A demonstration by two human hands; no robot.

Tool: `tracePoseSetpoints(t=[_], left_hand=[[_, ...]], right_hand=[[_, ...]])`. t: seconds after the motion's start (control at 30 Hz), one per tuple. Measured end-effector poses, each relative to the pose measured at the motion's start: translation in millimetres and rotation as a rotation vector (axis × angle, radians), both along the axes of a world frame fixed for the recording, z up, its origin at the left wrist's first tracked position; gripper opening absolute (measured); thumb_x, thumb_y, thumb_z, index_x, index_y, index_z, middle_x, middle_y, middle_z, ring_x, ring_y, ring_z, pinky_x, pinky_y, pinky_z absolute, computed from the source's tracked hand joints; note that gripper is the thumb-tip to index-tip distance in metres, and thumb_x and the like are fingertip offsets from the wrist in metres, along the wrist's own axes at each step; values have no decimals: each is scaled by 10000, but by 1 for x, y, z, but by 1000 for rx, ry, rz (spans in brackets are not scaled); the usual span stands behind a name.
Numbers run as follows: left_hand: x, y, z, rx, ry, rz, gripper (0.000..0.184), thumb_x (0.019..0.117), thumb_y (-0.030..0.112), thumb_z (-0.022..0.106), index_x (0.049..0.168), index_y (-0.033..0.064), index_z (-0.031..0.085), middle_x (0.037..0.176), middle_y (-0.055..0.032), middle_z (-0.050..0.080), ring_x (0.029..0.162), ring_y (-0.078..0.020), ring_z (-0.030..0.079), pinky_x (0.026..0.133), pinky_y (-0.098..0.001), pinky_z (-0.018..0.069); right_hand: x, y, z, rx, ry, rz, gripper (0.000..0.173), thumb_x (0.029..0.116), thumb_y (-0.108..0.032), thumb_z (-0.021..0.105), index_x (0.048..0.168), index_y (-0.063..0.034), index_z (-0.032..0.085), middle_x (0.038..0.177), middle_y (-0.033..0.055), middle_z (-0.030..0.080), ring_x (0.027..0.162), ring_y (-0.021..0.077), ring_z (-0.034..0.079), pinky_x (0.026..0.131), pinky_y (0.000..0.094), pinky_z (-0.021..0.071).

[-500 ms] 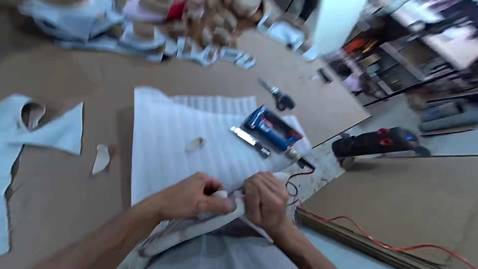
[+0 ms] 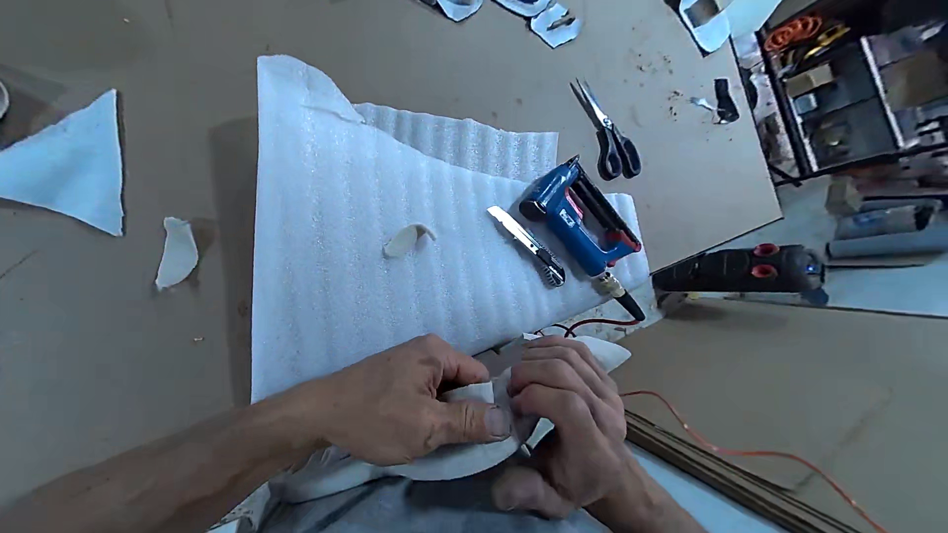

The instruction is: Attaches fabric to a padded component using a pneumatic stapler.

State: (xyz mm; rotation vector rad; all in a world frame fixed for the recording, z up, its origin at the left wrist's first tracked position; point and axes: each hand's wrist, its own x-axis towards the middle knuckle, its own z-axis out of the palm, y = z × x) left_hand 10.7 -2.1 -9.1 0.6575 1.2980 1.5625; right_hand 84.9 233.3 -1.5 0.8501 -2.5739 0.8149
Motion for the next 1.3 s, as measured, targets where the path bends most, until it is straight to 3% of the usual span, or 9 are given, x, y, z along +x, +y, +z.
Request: tracePoseSetpoints(t=[0.13,0.33,0.47,0.53,0.6,0.73,0.93,1.1,1.3], left_hand=[[18,6,-25,220,-112,228,280,1058,313,558,893,102,639,723,74,592,663,16,584,610,-164,498],[25,4,-25,122,-111,339,288,1056,319,554,865,117,632,725,71,584,662,15,571,600,-169,478],[30,6,-24,119,-55,336,319,1060,325,552,868,86,641,761,47,556,669,12,527,586,-161,437],[31,10,-23,119,-22,336,350,1056,332,550,858,61,649,793,23,553,696,0,525,595,-162,436],[34,13,-23,87,-19,328,345,1054,329,546,841,71,631,792,25,534,701,-4,511,593,-166,418],[42,24,-36,-27,-31,290,339,1048,350,549,836,97,625,795,28,517,704,-24,505,601,-190,411],[41,39,-47,-215,-55,206,339,1044,391,535,868,124,645,809,30,539,697,-38,527,618,-231,443],[34,44,-55,-211,25,152,374,1049,397,523,868,95,650,864,-18,529,770,-103,536,676,-279,452],[29,44,-65,-179,-1,150,383,1034,382,552,962,54,737,1259,-113,581,1146,-182,568,950,-348,489]], right_hand=[[-22,0,2,130,24,109,605,884,-748,585,906,-145,542,799,28,608,778,171,632,848,362,539],[-43,-11,15,290,-40,255,696,974,-766,332,790,-122,526,669,45,547,650,199,588,806,383,527],[-44,-10,25,147,-281,167,653,1086,-576,190,765,-140,557,711,24,609,742,155,637,862,373,526],[-65,18,27,219,-324,-75,505,1114,-425,328,881,-114,650,856,26,694,856,143,692,804,372,581],[-100,58,13,361,-341,-394,410,1050,-371,529,1086,9,682,1007,210,692,913,375,690,721,582,553],[-150,120,-48,519,-561,-708,808,925,-531,669,1515,-26,447,1354,383,514,1203,604,522,893,777,433],[-182,126,-59,694,-687,-673,817,938,-544,683,1512,-18,431,1232,368,607,1104,577,605,884,760,450],[-195,137,-20,821,-806,-628,594,1043,-556,447,1262,-23,589,922,275,669,871,501,666,724,723,482],[-166,71,126,201,-1377,-787,255,1027,-233,412,1046,-105,632,676,57,633,464,155,615,436,326,568]])
